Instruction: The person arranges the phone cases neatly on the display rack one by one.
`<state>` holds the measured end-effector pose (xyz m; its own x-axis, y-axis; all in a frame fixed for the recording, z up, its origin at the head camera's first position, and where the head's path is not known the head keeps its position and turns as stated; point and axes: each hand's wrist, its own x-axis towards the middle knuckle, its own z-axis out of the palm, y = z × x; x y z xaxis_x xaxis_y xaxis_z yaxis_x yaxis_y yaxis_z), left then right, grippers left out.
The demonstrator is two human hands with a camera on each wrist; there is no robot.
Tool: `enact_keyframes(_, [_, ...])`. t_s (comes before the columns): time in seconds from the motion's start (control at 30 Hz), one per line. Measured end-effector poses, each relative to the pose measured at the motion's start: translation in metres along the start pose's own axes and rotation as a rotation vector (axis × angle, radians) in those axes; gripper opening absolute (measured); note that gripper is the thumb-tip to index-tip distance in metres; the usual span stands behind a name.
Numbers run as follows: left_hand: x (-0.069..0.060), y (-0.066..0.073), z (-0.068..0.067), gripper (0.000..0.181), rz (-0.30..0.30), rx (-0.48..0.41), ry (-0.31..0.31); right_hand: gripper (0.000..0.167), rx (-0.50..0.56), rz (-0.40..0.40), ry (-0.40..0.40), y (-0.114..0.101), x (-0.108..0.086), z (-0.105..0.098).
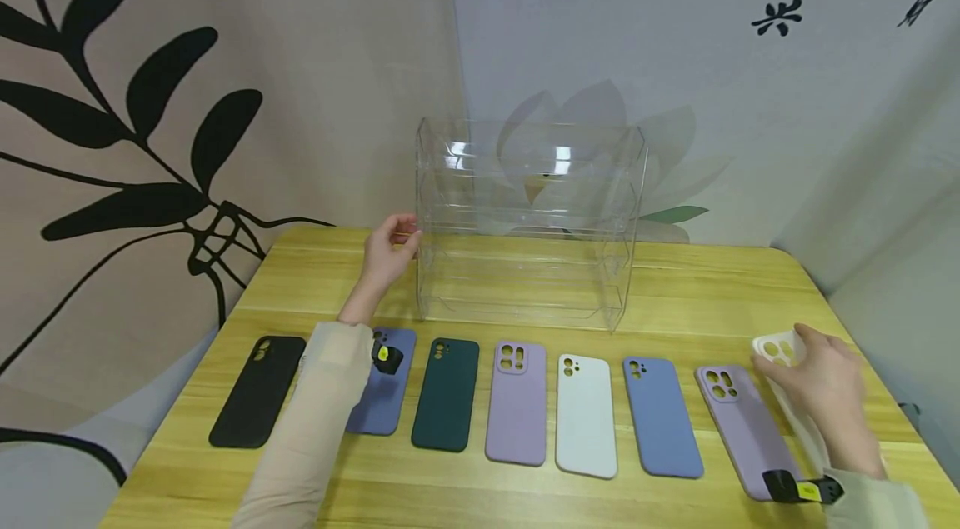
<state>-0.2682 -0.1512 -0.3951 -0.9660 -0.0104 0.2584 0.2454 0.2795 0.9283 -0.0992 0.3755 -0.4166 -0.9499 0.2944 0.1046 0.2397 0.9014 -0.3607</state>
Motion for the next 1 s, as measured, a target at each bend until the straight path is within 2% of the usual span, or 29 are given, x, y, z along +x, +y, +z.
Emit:
enact_keyframes(0.27, [0.001,-0.002,-0.001,0.026,-0.001,0.013,-0.003,0.079,0.019,-0.051,0.006,-0.014,0.004,0.002])
enact_keyframes(0.5, [0.001,-0.001,-0.001,0.026,0.010,0.007,0.004,0.076,0.045,-0.117,0.051,-0.029,0.011,0.004])
enact_keyframes(1.0, [0.001,-0.001,-0.001,0.026,0.008,0.007,-0.007,0.075,0.117,-0.160,0.057,-0.077,0.021,0.003])
